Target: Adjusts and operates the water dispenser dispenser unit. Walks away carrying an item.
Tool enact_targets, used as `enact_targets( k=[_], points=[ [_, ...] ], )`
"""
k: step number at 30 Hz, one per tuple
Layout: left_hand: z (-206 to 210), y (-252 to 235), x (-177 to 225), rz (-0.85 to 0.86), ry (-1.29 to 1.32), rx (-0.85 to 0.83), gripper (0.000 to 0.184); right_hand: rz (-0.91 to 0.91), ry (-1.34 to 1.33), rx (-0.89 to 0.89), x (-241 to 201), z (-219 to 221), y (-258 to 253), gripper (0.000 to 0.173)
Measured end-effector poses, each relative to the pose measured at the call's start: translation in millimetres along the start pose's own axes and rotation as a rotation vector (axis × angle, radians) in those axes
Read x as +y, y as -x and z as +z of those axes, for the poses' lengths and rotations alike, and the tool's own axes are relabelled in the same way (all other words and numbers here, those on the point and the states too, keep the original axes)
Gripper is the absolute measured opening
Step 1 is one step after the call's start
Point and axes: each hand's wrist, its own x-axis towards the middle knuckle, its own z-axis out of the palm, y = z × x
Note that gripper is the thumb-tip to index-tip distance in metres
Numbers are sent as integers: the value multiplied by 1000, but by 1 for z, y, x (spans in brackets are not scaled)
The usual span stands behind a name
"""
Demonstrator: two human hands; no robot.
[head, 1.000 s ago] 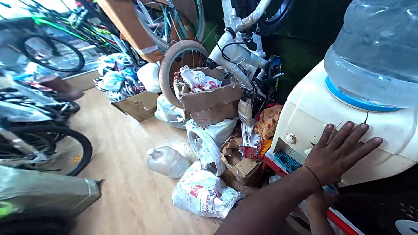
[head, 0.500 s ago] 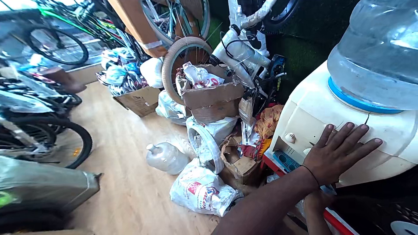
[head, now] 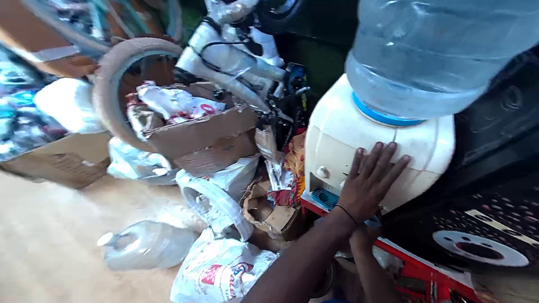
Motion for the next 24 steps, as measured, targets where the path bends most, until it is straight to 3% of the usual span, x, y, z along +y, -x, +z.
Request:
enact_targets(
  k=[1, 2, 5, 9, 14, 24],
  points=[
    [1, 0, 0, 0, 6, -2, 97, 165, 10, -44, -18, -5, -5, 70],
    [2, 1, -1, 2, 7, 1, 99, 218, -12, -41, -25, -6, -7, 70],
    [6, 0, -3, 8, -14, 18, 110, 210, -42, 3, -24, -4, -8, 67],
    [6, 1, -4, 14, -72, -8, 116, 354, -31, -3, -41, -7, -10, 70],
    [7, 2, -7, 19, -108, -20, 116, 219, -68, 23, 39, 1, 6, 77],
    [8, 3, -8, 3, -149, -32, 120, 258, -81, -12, 36, -2, 6, 79]
  ],
)
